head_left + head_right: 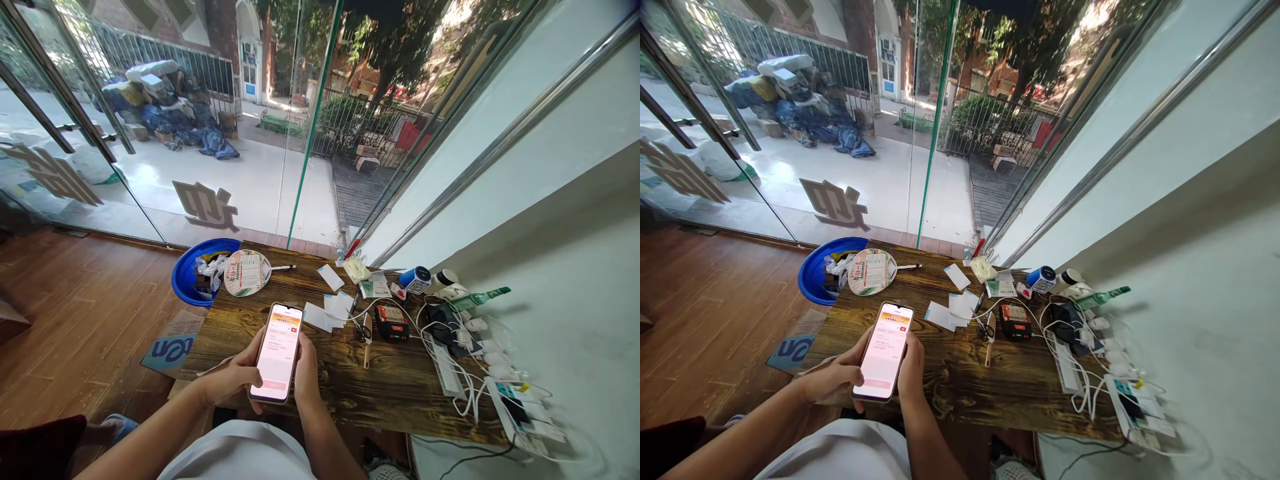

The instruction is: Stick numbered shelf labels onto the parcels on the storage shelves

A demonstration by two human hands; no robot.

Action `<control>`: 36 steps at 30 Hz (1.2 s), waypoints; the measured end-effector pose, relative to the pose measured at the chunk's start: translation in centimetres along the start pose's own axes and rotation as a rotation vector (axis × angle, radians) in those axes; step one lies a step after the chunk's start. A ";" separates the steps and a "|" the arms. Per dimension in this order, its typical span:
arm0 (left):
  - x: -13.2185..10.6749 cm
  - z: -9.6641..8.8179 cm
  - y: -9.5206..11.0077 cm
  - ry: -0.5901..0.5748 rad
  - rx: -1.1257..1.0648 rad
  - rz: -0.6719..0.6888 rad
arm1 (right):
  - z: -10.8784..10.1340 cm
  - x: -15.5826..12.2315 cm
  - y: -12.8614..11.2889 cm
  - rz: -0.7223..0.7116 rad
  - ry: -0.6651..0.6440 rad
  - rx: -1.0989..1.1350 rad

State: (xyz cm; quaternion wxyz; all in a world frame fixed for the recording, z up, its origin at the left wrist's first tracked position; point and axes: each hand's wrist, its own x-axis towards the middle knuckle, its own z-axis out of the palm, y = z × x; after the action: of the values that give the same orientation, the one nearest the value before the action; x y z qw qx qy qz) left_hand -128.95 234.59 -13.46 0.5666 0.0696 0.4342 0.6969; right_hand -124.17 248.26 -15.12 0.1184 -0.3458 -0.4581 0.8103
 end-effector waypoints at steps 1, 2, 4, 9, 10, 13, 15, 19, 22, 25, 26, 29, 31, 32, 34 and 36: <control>0.0 0.0 0.1 -0.003 0.003 0.002 | 0.0 0.0 0.0 -0.006 -0.003 -0.002; 0.0 0.1 0.1 -0.007 0.005 0.005 | -0.1 -0.1 -0.1 -0.011 0.004 -0.008; 0.1 0.0 0.1 -0.012 0.002 0.010 | -0.1 -0.2 -0.3 -0.014 0.010 -0.033; 0.1 -0.1 -0.1 -0.010 -0.019 0.004 | -0.1 -0.6 -0.8 -0.026 0.007 -0.100; 0.1 -0.1 -0.1 -0.013 -0.018 0.005 | -0.1 -0.6 -0.9 -0.027 0.007 -0.103; 0.0 0.0 0.0 -0.010 -0.009 0.023 | -0.2 -0.8 -1.0 -0.035 -0.041 -0.110; 0.0 0.0 0.1 0.004 -0.009 0.035 | -0.4 -0.9 -1.0 -0.060 -0.118 -0.110; 0.1 -0.1 0.0 0.028 0.004 0.039 | -0.7 -0.8 -0.7 -0.069 -0.238 -0.087; 0.2 -0.3 -0.4 0.043 0.029 0.033 | -0.8 -0.7 -0.5 -0.085 -0.198 -0.133; 0.3 -0.5 -0.6 0.038 0.037 0.032 | -0.7 -0.8 -0.5 -0.128 -0.152 -0.210; 0.3 -0.5 -0.6 0.033 0.037 0.036 | -0.7 -0.8 -0.6 -0.131 -0.151 -0.211; 0.3 -0.5 -0.5 0.026 0.027 0.052 | -0.5 -0.9 -0.7 -0.087 -0.179 -0.136; 0.3 -0.5 -0.5 0.023 0.014 0.063 | -0.4 -1.0 -0.8 -0.053 -0.185 -0.087; 0.3 -0.5 -0.5 0.017 0.010 0.069 | -0.3 -1.0 -0.8 -0.045 -0.179 -0.078; 0.3 -0.6 -0.6 0.007 0.005 0.082 | -0.3 -0.9 -0.8 -0.044 -0.153 -0.076; 0.3 -0.6 -0.6 0.002 0.002 0.080 | -0.4 -0.9 -0.8 -0.042 -0.137 -0.080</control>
State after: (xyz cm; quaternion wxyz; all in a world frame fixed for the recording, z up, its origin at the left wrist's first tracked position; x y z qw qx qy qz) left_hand -128.98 234.53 -14.40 0.5379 0.0868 0.4324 0.7185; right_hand -123.33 248.48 -14.21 0.0896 -0.2845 -0.5043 0.8104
